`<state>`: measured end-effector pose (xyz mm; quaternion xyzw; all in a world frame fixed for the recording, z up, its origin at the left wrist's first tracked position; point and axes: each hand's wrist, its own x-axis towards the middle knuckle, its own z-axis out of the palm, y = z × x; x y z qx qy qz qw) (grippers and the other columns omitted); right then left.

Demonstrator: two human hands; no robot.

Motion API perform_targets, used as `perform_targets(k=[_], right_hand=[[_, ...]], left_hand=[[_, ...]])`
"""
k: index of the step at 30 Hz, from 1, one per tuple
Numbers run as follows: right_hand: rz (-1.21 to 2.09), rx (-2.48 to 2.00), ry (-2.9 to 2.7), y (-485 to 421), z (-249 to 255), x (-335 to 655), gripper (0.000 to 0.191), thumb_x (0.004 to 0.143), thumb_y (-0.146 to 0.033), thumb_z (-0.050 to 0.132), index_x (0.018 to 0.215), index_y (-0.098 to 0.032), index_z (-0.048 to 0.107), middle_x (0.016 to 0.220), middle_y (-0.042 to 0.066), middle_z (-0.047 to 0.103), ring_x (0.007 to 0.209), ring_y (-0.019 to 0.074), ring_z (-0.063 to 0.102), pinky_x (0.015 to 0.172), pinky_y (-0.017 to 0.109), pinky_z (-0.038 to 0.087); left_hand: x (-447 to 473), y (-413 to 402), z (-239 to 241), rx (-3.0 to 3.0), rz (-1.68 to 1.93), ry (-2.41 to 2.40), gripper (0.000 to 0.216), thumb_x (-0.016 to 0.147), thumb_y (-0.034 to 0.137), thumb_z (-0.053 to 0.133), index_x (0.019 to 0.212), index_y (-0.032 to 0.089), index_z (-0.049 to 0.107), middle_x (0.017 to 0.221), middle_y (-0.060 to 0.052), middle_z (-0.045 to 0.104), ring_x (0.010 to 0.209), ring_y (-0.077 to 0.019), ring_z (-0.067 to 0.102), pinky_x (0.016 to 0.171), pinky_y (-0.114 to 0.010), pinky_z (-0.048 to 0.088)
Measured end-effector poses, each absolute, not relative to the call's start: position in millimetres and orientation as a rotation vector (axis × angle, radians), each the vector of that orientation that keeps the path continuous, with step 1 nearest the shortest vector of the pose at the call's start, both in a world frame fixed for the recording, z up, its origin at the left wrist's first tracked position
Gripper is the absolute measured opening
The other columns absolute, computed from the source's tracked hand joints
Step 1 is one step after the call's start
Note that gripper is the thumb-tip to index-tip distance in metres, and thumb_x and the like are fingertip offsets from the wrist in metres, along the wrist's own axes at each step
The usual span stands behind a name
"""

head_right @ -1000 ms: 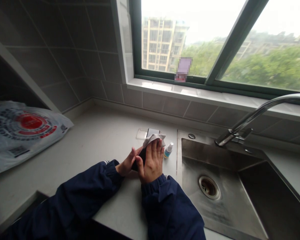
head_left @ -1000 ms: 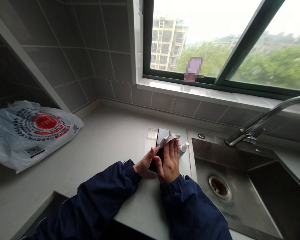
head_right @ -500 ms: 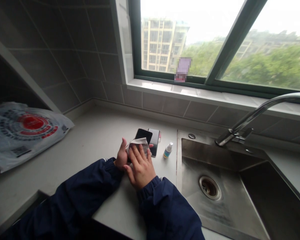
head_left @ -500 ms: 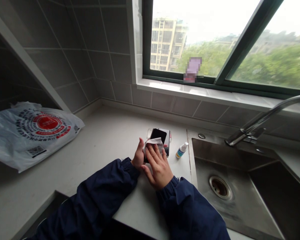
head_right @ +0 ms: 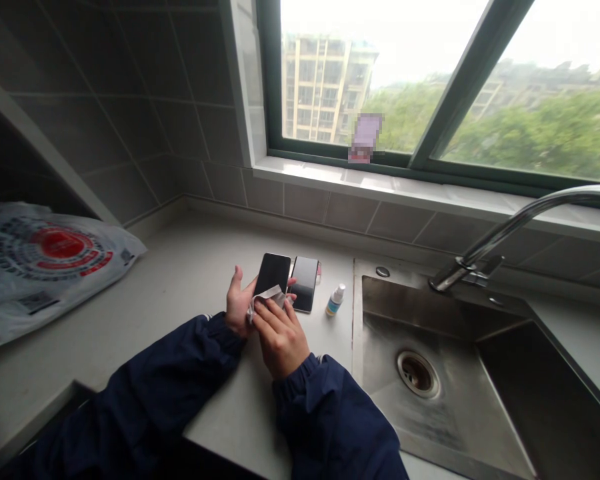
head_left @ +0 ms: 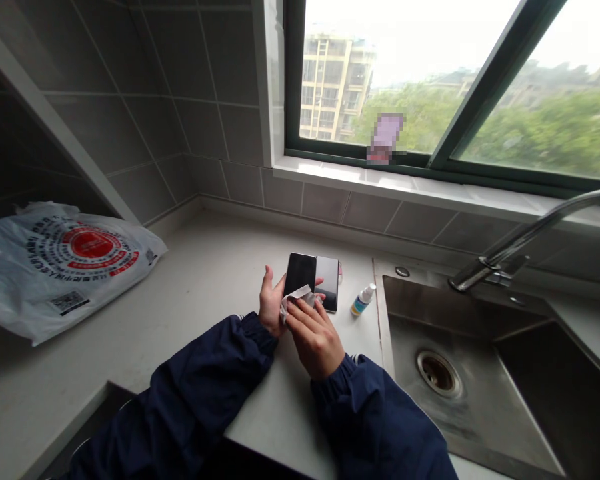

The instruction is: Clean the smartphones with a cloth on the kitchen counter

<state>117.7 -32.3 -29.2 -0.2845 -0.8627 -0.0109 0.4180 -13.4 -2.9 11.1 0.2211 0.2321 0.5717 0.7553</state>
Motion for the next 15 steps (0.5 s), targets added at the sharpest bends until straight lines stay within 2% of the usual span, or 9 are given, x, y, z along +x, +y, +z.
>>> perform_targets(k=[6,11,15], right_hand=[[0.105,-0.654,-2.100,-38,-25,116,0.030,0.094,-0.009,0.049,0.116,-0.018,0.067,0.122,0.010,0.071,0.128,0.0225,0.057,0.112,0.047,0.041],[0.203,-0.606,-2.095,-46,-21,113,0.028,0.091,-0.009,0.052,0.114,-0.019,0.065,0.108,0.008,0.075,0.105,0.0201,0.068,0.103,0.041,0.049],[0.223,-0.613,-2.123,-46,-24,113,0.028,0.090,-0.009,0.051,0.112,-0.018,0.064,0.093,0.007,0.074,0.085,0.0190,0.069,0.094,0.040,0.053]], left_hand=[[-17,5,11,0.480,1.260,0.643,0.075,0.087,0.074,0.036,0.133,0.016,0.051,0.118,-0.019,0.068,0.094,-0.0357,0.071,0.072,-0.047,0.059],[-22,12,13,0.493,1.343,0.855,0.064,0.087,0.068,0.043,0.118,0.014,0.060,0.112,-0.018,0.069,0.088,-0.0359,0.072,0.052,-0.038,0.058],[-27,18,8,0.509,1.372,0.903,0.056,0.086,0.060,0.052,0.116,0.013,0.062,0.107,-0.016,0.071,0.095,-0.0358,0.071,0.058,-0.041,0.060]])
